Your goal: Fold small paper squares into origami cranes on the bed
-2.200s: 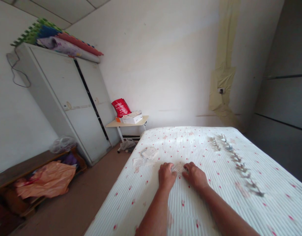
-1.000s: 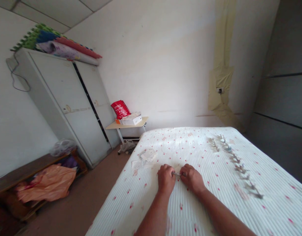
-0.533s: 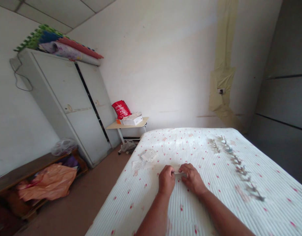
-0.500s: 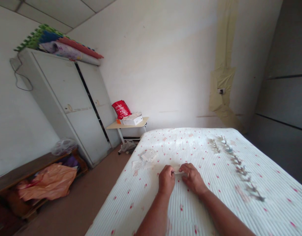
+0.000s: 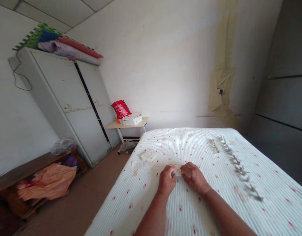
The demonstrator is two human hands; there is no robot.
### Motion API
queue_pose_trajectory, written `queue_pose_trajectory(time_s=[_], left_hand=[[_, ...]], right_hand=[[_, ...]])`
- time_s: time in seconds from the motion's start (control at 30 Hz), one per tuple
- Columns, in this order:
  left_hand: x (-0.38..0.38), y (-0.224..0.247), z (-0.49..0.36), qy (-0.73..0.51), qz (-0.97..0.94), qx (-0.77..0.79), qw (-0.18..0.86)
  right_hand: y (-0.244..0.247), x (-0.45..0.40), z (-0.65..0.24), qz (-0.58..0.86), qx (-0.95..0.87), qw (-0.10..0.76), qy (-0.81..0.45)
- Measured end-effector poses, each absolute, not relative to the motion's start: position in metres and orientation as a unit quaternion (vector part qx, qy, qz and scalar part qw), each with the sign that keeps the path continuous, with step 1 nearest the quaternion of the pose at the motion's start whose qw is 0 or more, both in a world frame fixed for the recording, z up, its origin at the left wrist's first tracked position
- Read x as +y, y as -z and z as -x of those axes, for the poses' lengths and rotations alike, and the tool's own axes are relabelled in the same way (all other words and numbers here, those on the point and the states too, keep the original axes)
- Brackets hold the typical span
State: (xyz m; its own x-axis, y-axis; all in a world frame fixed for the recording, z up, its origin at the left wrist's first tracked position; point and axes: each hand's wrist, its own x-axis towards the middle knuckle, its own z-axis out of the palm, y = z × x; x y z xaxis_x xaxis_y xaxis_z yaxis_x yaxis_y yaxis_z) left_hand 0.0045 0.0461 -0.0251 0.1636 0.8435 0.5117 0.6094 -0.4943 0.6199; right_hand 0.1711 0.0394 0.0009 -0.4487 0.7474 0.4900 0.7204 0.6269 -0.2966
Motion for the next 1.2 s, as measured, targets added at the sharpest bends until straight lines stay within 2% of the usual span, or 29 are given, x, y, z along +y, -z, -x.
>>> queue_pose_trajectory(time_s=[0.2,0.5,0.6,0.9,1.2], left_hand=[[0.044,0.024,-0.005,-0.354,-0.774,0.510,0.127],[0.050,0.023,-0.002,-0.325,-0.745,0.572,0.111],[0.050,0.022,-0.002,-0.319,-0.745,0.576,0.104],[0.053,0.017,-0.006,-0.268,-0.740,0.610,0.087],[0.051,0.019,-0.001,-0.332,-0.748,0.563,0.116]], right_hand=[[0.007,0.043,-0.175,0.463,-0.849,0.238,-0.089],[0.017,0.055,-0.187,0.509,-0.785,0.293,-0.197],[0.015,0.054,-0.183,0.541,-0.777,0.277,-0.164],[0.011,0.058,-0.166,0.635,-0.755,0.154,-0.047],[0.012,0.057,-0.165,0.634,-0.757,0.159,-0.023]])
